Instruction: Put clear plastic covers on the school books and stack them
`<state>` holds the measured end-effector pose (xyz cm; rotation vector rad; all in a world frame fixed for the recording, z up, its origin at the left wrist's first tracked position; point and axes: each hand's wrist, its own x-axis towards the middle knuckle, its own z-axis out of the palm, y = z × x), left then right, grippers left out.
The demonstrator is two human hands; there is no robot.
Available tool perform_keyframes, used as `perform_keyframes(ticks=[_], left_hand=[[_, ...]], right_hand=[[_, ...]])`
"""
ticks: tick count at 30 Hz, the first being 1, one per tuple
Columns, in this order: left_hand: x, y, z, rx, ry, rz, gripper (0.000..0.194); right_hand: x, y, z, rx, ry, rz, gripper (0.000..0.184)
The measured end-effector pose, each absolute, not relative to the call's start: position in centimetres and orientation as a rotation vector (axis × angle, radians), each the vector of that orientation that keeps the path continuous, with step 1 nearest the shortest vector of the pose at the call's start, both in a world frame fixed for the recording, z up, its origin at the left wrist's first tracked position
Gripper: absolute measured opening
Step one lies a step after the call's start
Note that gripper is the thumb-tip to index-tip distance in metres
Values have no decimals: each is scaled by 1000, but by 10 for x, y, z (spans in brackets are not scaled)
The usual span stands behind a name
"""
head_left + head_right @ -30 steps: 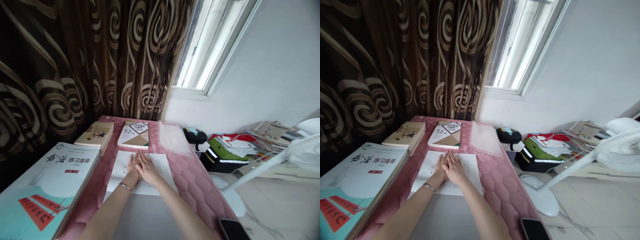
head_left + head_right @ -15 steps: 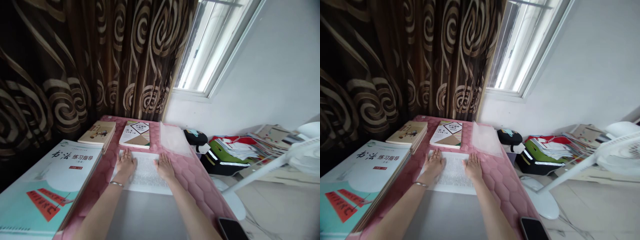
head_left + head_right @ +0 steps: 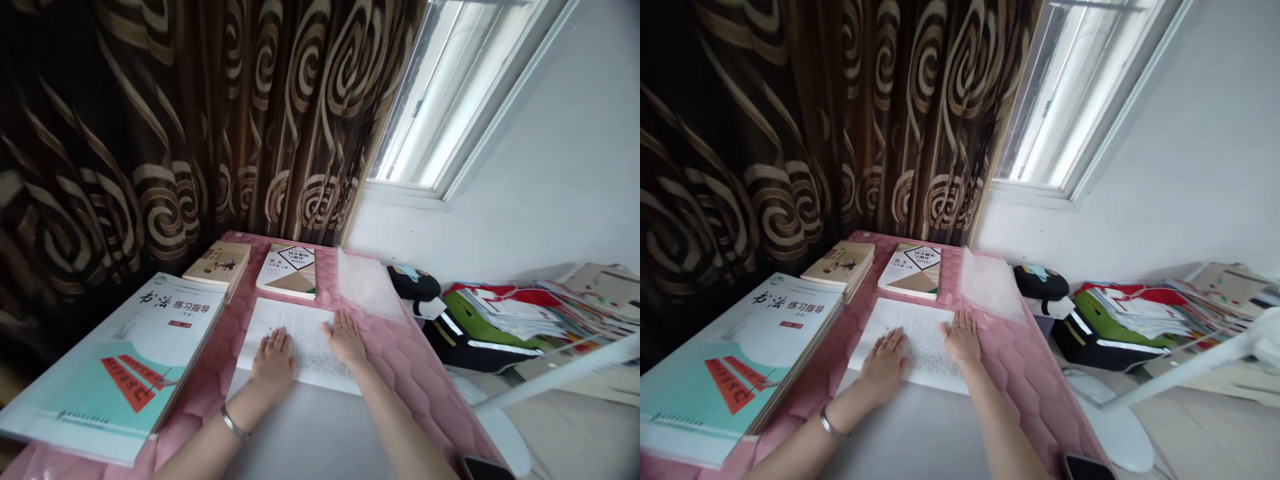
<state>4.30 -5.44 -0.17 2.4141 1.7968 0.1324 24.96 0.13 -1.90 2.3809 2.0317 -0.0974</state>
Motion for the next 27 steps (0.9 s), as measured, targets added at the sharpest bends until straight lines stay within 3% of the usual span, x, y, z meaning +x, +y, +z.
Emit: perform_keyframes(ticks=[7,11,15,22,27], left_hand=[[40,-74,-5,2397,1746,186,57],[41,-73,3,2332,1747,179,55],[43,-75,12,2232,1768,67,56],[42,-75,18,2217,1717,-33,57],[41,-75,21,2210,1697,-33,57]], right_hand=[[210,-5,3,2343,2202,61,49],[150,5,8,2271,2537,-208,37],[105,33,3,2213,2549,-397,47],[84,84,6,2355,2376,-271,49],[78,74,7,2387,2390,-217,46]])
